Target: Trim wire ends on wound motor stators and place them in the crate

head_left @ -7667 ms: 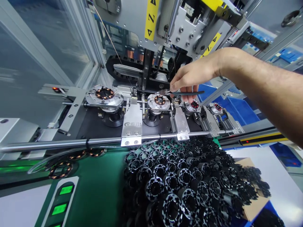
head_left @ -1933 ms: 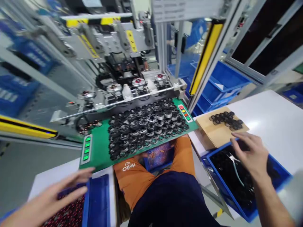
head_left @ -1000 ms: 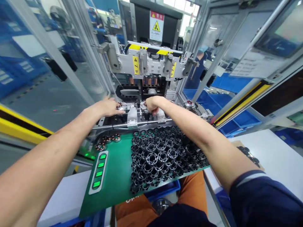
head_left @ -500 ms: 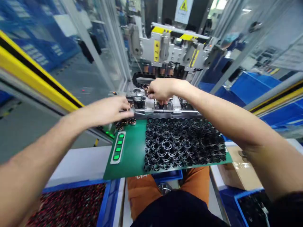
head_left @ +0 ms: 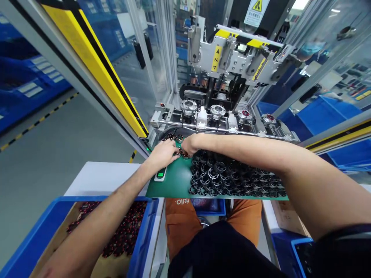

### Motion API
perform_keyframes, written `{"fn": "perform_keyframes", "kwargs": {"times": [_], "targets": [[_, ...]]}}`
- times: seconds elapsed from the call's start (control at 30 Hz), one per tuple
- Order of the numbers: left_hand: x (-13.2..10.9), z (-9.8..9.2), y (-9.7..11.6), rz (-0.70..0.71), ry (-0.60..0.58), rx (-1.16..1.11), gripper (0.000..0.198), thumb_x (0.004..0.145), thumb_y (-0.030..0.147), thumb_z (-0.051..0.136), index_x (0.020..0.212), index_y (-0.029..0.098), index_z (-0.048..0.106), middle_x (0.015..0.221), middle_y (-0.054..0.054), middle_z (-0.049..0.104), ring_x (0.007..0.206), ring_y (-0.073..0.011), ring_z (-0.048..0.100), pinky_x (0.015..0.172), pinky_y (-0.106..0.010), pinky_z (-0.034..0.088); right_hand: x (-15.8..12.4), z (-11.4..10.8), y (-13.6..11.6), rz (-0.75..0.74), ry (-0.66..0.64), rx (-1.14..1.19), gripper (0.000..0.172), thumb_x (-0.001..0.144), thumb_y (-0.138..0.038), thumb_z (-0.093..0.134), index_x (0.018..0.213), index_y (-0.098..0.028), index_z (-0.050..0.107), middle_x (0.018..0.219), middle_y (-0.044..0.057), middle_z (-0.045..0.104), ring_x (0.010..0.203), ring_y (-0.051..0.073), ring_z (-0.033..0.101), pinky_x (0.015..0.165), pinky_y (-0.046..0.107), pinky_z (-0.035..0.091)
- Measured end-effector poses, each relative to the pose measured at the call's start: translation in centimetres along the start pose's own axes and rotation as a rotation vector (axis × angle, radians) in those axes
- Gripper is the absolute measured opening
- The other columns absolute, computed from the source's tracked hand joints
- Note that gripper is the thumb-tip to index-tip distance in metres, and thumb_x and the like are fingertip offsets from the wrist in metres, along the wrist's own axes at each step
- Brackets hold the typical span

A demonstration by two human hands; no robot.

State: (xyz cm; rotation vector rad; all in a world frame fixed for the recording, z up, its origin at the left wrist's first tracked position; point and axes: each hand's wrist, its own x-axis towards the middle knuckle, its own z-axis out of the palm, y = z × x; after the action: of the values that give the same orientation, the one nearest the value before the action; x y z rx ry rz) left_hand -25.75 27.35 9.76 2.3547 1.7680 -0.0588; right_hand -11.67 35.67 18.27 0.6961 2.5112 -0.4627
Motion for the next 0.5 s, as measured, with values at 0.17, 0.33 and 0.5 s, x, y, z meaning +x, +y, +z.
{"fn": "perform_keyframes", "kwargs": {"times": [0.17,0.33,0.5], "targets": [[-1.6,-1.1,-0.1,0.002,0.075,-0.033,0.037,0.106,0.042,0.067,0.132,0.022,0.084,0.138,-0.017,0.072,0.135,-0.0402,0.065,0.118,-0.057,0.057,-7.3,-5.5,5.0,0.001,0.02,-0.078,0.035,0.094,-0.019,0.087,0.129,-0.026,0.088,0.125,0.003,0.086,0.126,0.024,0.078,0.121,0.038,0.057],[-0.6,-6.3,-0.1,0.126,0.3,-0.23,0.046,0.108,0.064,0.06,0.126,0.028,0.083,0.139,-0.011,0.07,0.13,-0.033,0.069,0.12,-0.053,0.057,-19.8,-11.7,19.4,0.213,0.411,-0.106,0.036,0.103,-0.036,0.084,0.135,-0.019,0.088,0.124,0.004,0.086,0.114,0.02,0.081,0.109,0.039,0.058],[7.6,-13.7,6.4,0.323,0.438,-0.25,0.05,0.107,0.067,0.06,0.12,0.026,0.085,0.131,-0.012,0.07,0.126,-0.0342,0.069,0.12,-0.055,0.055,-28.5,-8.7,31.4,0.656,0.444,-0.194,0.043,0.105,-0.038,0.079,0.136,-0.007,0.085,0.117,0.01,0.087,0.099,0.014,0.081,0.095,0.033,0.056]]}}
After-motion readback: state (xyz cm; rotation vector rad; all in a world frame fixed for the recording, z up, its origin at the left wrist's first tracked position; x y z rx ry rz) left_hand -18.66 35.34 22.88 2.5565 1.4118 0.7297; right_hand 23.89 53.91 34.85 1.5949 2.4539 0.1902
